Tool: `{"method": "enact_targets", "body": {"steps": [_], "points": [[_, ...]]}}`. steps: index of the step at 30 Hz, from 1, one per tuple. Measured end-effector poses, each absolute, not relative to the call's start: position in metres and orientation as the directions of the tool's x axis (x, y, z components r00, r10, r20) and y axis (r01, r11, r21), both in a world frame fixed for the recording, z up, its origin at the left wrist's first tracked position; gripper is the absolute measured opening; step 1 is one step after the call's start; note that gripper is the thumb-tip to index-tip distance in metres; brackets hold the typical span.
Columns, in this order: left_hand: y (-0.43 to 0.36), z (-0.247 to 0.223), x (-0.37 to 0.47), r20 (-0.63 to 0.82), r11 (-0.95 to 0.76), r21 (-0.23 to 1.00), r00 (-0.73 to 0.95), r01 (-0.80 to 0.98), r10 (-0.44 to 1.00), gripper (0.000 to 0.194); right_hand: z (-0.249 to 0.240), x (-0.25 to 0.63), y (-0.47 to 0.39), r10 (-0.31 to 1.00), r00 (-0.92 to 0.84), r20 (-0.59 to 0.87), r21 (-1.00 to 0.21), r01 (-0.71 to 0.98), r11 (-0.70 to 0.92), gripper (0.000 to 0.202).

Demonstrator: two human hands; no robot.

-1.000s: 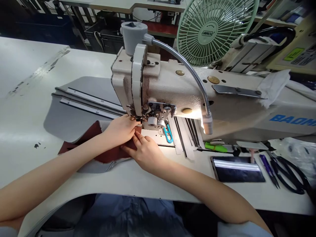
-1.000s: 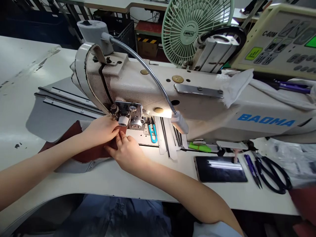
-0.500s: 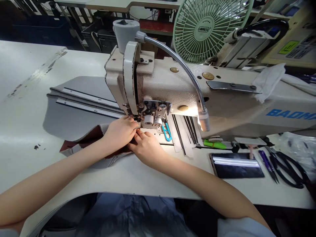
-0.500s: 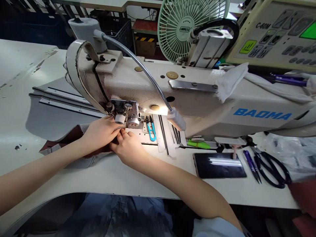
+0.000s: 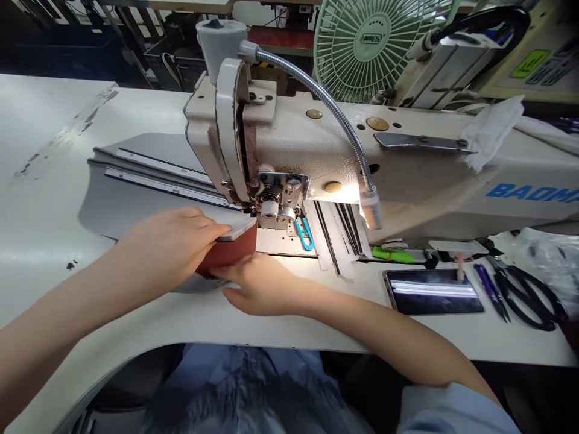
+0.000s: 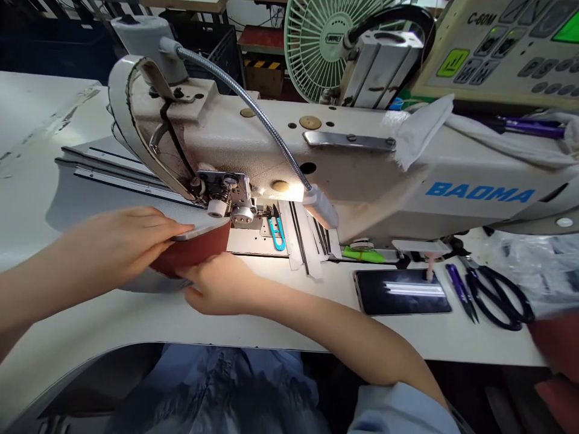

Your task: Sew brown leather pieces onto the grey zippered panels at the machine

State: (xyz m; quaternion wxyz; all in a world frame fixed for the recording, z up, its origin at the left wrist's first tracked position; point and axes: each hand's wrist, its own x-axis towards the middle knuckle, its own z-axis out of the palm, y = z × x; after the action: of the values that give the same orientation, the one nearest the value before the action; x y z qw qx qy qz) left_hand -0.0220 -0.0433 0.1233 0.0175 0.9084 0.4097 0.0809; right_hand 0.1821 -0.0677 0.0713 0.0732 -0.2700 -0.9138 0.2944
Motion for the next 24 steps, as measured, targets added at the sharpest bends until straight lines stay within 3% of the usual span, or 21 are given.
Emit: {"method": "enact_targets", "body": {"steps": [5,10,15,24], "points": [[-0.069,0.094,-0.001,0.189,-0.722,0.047,0.704,0.69,0.685,0.03,0.042,0.196,-0.111,0.512,-0.856,0.074,-0.375,0.452,0.81,0.051],[-0.086,0.061,-0.002,0.208,-0.805,-0.066,0.797,0.589,0.566,0.031,0.023,0.186,-0.117,0.513,-0.851,0.116,-0.242,0.477,0.845,0.05],[-0.076,0.053,-0.015,0.311,-0.776,0.024,0.733,0.63,0.604,0.034,0.02,0.176,-0.101,0.535,-0.83,0.159,-0.217,0.499,0.839,0.048],[-0.049,0.04,-0.015,0.287,-0.739,0.15,0.686,0.657,0.669,0.036,0.014,0.181,-0.082,0.595,-0.781,0.188,-0.232,0.554,0.8,0.049]]}}
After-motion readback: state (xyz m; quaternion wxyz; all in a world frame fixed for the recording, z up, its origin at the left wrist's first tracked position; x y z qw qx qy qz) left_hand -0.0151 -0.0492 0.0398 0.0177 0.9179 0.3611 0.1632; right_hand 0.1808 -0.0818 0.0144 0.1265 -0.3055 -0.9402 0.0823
